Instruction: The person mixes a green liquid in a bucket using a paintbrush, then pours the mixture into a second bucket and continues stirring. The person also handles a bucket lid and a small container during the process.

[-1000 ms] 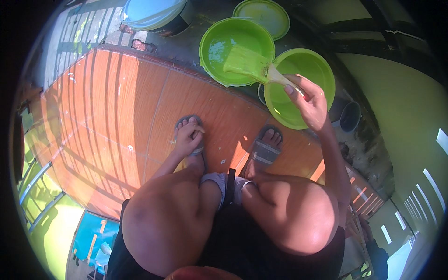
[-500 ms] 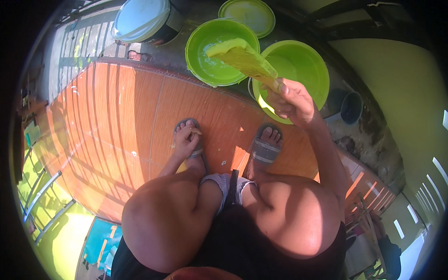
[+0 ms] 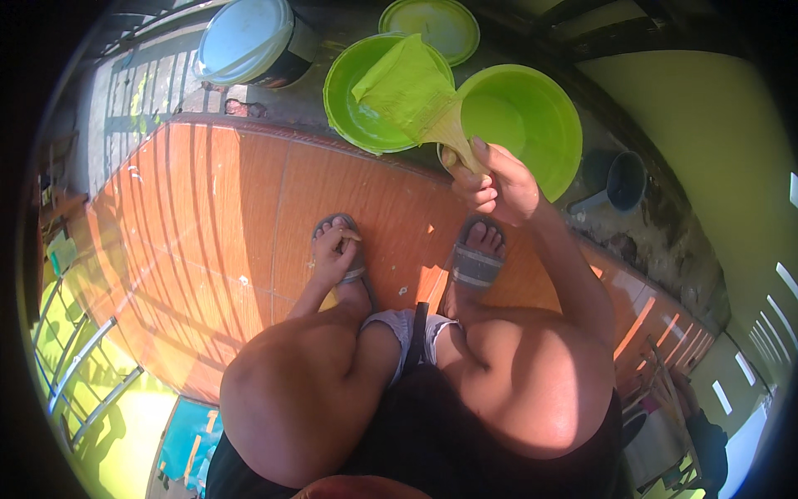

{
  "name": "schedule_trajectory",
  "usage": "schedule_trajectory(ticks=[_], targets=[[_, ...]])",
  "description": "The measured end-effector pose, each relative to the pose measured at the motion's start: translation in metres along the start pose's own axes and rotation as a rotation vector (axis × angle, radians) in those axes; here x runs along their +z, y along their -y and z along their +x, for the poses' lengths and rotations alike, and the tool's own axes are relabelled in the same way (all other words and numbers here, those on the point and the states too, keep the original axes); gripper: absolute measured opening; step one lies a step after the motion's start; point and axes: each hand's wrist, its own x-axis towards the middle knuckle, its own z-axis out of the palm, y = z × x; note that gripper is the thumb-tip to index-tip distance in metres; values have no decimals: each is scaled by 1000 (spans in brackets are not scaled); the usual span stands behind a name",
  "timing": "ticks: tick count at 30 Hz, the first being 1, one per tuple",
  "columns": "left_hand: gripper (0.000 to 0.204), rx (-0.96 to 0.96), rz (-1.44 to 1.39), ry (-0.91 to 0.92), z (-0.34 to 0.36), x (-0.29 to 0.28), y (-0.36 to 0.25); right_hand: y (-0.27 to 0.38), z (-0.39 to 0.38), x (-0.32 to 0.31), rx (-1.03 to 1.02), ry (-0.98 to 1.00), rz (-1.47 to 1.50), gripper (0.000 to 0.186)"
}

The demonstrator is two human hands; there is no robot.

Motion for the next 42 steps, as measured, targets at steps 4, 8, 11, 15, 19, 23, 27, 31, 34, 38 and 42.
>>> schedule_trajectory(ticks=[4,8,11,15,19,23,27,31,34,38,42], targets=[[11,79,124,68,12,3,-9,4,-20,-8,17,-87,-88,43],[21,78,-39,199,41,11,-27,39,-71,-15,-1,-259,-316,44],[32,68,-239,339,73,21,-44,84,-114,-23,153,-530,-684,47],[46,20,-619,520,113,44,-70,132,-144,-37,353,-842,-1206,49],[49,-114,-915,581,130,69,-93,160,-140,-44,439,-884,-1365,51],[40,-192,-1010,575,131,81,-99,173,-121,-44,468,-857,-1470,52],[35,-350,-1196,550,133,90,-93,177,-116,-41,507,-903,-1575,53],[33,-281,-1236,540,134,96,-89,182,-128,-37,505,-970,-1708,53],[33,-294,-1211,558,136,94,-89,189,-141,-30,554,-1014,-1790,51],[34,-262,-1203,582,137,90,-89,192,-153,-15,542,-1026,-1712,53],[34,-250,-1196,576,136,89,-90,177,-152,-12,337,-948,-1729,43]])
